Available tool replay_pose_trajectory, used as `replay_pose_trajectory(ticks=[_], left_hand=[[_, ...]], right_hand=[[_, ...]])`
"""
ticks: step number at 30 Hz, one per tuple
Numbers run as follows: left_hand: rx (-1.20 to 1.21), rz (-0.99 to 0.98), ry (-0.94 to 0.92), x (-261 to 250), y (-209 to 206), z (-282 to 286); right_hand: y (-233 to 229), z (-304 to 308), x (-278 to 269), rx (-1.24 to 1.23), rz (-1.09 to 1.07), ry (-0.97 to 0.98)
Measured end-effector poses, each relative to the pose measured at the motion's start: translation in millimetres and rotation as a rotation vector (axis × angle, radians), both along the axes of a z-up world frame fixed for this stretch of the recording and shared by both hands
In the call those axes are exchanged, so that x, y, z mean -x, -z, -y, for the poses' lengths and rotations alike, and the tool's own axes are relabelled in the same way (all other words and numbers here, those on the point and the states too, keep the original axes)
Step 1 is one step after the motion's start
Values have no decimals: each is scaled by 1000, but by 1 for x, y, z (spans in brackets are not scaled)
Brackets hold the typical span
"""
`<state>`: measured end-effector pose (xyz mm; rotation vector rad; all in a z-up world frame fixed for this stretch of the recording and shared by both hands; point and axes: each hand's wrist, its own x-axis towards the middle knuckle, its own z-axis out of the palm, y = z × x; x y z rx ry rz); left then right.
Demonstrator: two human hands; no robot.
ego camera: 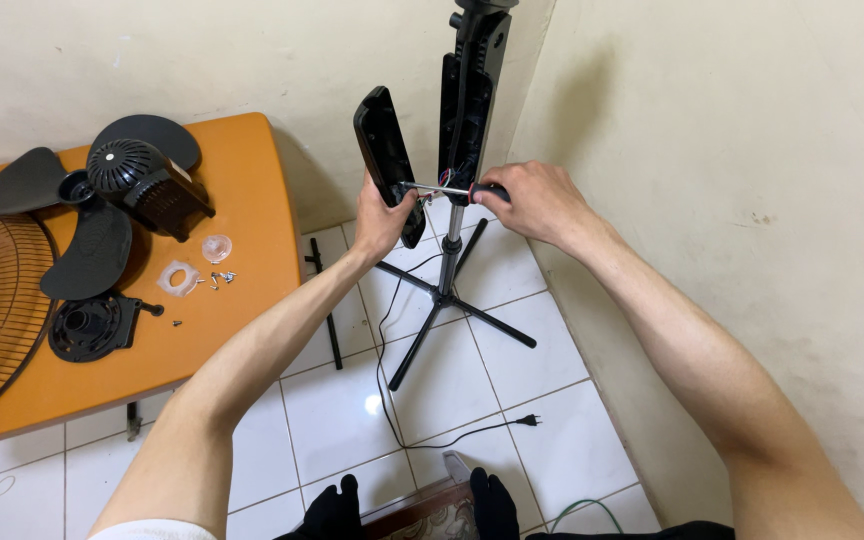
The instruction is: The person uses a screwdriver to fasten screws into the control panel housing of a standing electric fan. They repeatedly pick up screws from a nearby table and tighten them into the fan's base while holding the housing in place.
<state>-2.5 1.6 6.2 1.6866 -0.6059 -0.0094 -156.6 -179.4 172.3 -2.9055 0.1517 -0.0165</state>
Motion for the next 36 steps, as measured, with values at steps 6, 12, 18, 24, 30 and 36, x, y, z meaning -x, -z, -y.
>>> replay_pose_trajectory(ticks=[6,12,18,24,30,36], left_hand=[[10,24,-6,3,-1,0],[-24,26,-7,-2,1,-2],[-4,63,-8,0,4,-1],[-12,38,0,3,1,-4],[6,53,11,5,-3,-6],[-21,33,28,1,-12,-3]], right_hand=[[5,7,-3,-9,175,-119],[11,8,-4,35,47,-84],[11,10,-3,7,99,-112],[10,11,-2,16,149,-122],[9,10,-1,28,7,-47],[15,10,-2,-17,177,-121]])
